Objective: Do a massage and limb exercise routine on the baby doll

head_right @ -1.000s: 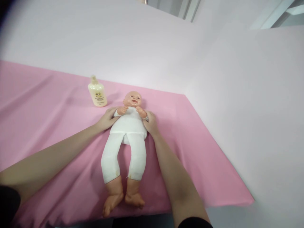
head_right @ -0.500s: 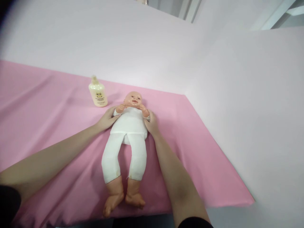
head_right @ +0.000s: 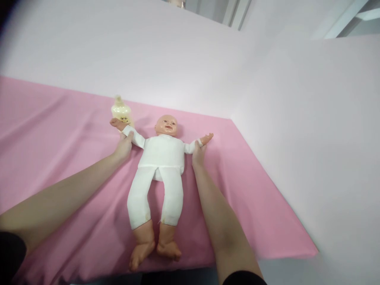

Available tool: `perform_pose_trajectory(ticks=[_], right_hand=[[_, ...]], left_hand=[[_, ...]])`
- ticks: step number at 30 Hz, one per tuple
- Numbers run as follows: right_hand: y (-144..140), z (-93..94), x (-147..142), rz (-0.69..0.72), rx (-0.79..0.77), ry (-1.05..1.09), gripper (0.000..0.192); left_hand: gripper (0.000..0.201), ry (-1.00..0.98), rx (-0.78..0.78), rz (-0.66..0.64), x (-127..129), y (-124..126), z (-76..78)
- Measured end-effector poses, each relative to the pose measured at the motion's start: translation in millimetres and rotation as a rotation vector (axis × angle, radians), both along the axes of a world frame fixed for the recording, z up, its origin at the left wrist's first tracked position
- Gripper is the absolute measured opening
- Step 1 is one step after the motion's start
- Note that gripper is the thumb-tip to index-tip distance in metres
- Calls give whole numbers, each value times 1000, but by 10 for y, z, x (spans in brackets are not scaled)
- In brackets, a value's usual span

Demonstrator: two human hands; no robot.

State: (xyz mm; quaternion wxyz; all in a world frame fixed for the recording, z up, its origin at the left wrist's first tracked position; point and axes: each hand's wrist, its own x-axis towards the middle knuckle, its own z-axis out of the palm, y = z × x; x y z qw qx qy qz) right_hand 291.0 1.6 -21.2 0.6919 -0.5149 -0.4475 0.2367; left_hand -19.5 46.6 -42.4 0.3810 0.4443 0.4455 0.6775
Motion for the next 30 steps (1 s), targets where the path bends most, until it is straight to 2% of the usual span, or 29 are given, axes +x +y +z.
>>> perform_pose_trajectory(ticks=[4,11,16,19,22,26,30], right_hand=[[-13,-12,-3,-28,-17,9,83],[-118,39,-132,51,213,-251,77],[-209,107,-185,133,264,-455,64],[-204,91,-201,159,196,-633,62],[-185,71,-226,238,137,-729,64],[-202,85,-251,278,127,-731,60],[-255,117,-254,195,128,-653,62]], left_hand=[[40,10,52,14,30,-75,52],[54,188,247,20,22,-167,146],[60,534,393,-86,85,-283,259],[54,806,428,-188,149,-359,323],[51,964,404,-280,187,-395,339],[51,964,369,-264,195,-402,338],[51,856,380,-185,190,-400,350]])
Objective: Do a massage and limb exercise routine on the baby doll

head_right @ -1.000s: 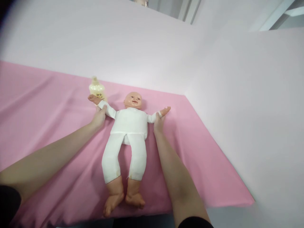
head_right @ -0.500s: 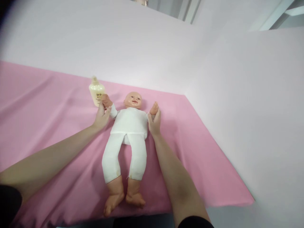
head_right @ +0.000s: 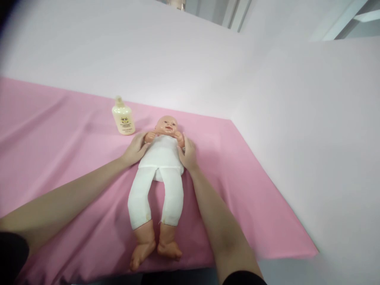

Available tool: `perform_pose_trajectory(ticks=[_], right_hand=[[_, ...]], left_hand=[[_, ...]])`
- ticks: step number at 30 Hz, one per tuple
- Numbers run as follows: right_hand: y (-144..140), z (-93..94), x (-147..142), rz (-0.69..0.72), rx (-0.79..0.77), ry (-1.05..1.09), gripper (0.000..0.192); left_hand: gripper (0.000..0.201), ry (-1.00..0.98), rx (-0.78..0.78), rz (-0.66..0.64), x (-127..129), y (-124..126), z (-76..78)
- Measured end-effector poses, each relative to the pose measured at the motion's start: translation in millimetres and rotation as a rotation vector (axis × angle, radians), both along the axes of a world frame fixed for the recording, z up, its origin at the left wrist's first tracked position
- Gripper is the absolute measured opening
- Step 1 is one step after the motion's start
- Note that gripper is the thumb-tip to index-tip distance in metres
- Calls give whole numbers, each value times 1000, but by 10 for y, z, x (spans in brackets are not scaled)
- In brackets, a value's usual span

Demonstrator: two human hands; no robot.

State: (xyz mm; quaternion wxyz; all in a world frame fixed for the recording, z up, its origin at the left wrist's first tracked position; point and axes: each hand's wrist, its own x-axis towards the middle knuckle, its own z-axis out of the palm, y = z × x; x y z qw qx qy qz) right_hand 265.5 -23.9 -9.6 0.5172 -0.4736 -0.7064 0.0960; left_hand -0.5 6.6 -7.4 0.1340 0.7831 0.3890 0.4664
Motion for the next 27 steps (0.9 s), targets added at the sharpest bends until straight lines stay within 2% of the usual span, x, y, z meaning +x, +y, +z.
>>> perform_pose_trajectory(ticks=[4,8,14,17,20,23,27], right_hand=[[-24,41,8,-90,69,212,68],[49,23,78,-117,93,426,76],[196,-112,236,-206,-64,591,80],[193,-103,228,-207,-68,600,79],[138,-41,164,-145,1,511,77],[71,4,96,-72,12,373,71],[21,-1,44,-42,4,144,57]], left_hand=[[54,-253,-16,54,-43,65,-59],[52,-526,-153,146,-132,204,-176],[29,-794,-306,275,-215,353,-265],[25,-777,-317,292,-216,354,-256],[30,-678,-265,248,-188,302,-224],[40,-525,-165,169,-139,212,-170],[48,-234,-14,102,-67,83,-66]])
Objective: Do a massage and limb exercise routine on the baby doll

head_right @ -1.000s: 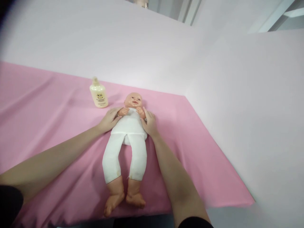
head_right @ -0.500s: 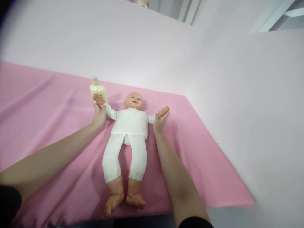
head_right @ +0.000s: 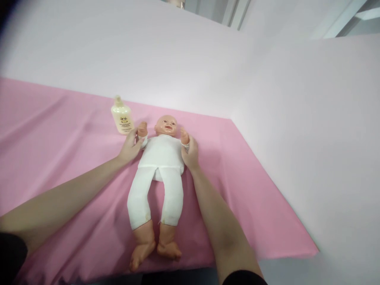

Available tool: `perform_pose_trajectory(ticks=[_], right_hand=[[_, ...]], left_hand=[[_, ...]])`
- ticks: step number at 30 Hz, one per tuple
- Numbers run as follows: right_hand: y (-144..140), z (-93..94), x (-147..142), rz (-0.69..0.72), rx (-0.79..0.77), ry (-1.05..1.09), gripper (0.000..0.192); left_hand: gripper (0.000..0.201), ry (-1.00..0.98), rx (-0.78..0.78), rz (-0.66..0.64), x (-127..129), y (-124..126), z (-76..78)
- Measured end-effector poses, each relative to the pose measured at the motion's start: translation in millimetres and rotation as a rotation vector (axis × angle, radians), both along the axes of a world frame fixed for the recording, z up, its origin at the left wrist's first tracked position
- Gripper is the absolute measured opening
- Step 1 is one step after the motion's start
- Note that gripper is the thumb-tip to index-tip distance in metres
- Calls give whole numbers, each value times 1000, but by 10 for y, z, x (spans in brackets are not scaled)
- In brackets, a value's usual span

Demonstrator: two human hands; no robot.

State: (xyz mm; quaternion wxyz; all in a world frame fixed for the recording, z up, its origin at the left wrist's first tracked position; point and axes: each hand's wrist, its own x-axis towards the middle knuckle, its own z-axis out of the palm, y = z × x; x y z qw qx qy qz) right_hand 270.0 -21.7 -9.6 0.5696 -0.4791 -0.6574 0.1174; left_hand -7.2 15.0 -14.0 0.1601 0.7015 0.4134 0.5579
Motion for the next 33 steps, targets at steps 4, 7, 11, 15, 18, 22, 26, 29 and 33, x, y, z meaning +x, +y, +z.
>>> perform_pose_trajectory(ticks=[4,7,11,15,18,22,26,29,33], right_hand=[[-14,4,-23,90,31,-192,54],[-19,18,-29,90,39,-215,56],[-16,1,-21,58,37,-182,56],[-13,-11,-20,11,26,-40,54],[-27,25,-30,27,29,58,57],[-54,80,-39,37,18,147,60],[-48,65,-35,4,-15,215,63],[13,6,-3,-27,-23,272,64],[145,-78,103,-205,-54,476,67]], left_hand=[[47,256,13,-101,54,-85,74],[46,299,-18,-128,69,-111,80],[46,260,-18,-90,65,-120,74],[47,219,9,-80,62,-119,86],[49,168,20,-78,53,-100,87],[49,117,9,-65,32,-69,74],[52,69,-9,-71,30,-57,40],[51,-74,-74,-70,27,-13,-19],[26,-547,-308,94,-39,125,-72]])
